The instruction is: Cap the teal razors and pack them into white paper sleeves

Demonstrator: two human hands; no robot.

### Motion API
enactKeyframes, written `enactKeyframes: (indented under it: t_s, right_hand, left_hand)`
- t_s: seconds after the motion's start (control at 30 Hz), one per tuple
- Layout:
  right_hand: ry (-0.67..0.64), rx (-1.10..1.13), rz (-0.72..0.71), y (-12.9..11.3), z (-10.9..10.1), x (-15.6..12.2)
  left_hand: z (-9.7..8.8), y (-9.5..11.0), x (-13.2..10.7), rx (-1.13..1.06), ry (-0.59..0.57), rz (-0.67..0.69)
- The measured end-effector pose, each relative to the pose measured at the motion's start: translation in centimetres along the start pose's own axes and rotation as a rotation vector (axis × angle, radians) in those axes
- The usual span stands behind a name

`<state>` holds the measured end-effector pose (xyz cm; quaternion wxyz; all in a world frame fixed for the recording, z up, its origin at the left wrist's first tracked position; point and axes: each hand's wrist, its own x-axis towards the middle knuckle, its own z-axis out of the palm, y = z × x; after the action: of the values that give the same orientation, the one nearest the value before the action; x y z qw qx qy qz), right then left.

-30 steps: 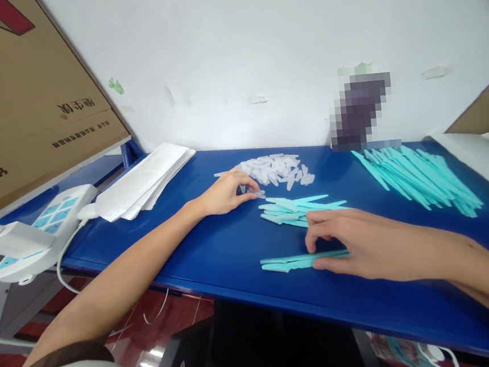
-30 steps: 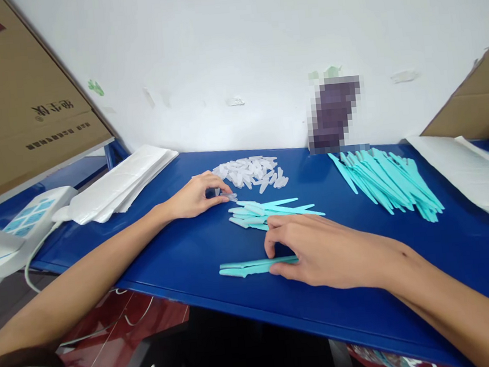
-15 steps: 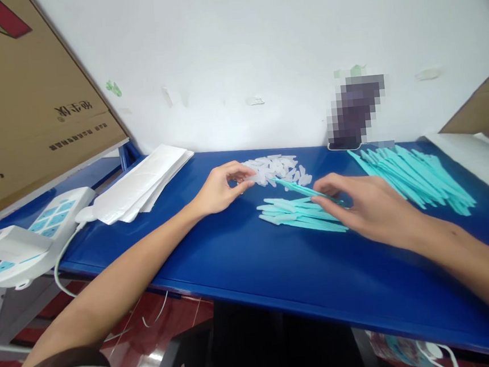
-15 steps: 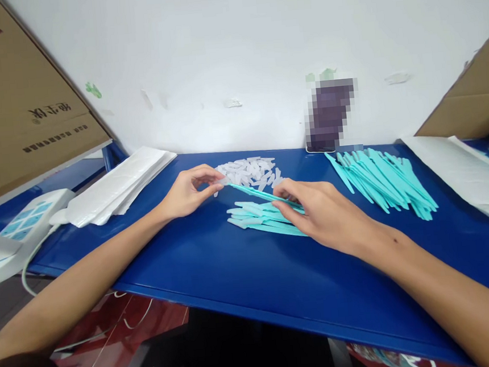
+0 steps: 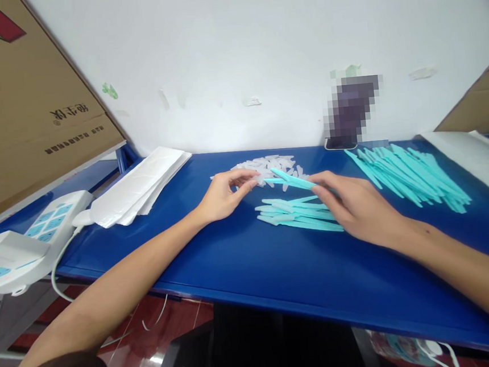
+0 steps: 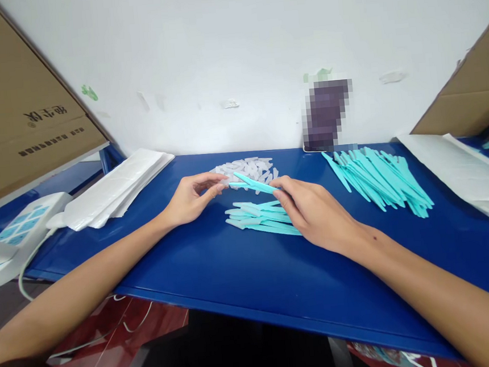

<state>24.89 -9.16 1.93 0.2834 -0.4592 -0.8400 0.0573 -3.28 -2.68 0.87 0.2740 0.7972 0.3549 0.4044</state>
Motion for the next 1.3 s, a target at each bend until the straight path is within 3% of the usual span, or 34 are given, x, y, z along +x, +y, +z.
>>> enactKeyframes:
  t_s: [0.33,0.57,0.73,1.0,1.3]
  right_hand:
    - [-0.026,0.044,0.056,-0.14,-0.04,0.27]
    - [-0.048,0.063,0.179,0.16,0.09,0.23]
    - [0.032,0.011,0.089,0.04,0.12,0.46]
    - [0.004,0.022,0.165,-0.64,-0.47,0.25]
    - [-0.077,-0.093,0.106,-0.18,0.00,-0.01]
  left_hand:
    - [-0.06,-0.07,0.04,0.037,0.044,0.017]
    - [-0.10,-0.29,0.06,0.061,0.068,0.054]
    - [-0.12,-0.05,0.03,0.033,0.059,0.066]
    - [-0.13,-0.22,0.03,0.058,0.059,0.087]
    - [-0.10,-0.06,0.00,0.031,0.077,0.087]
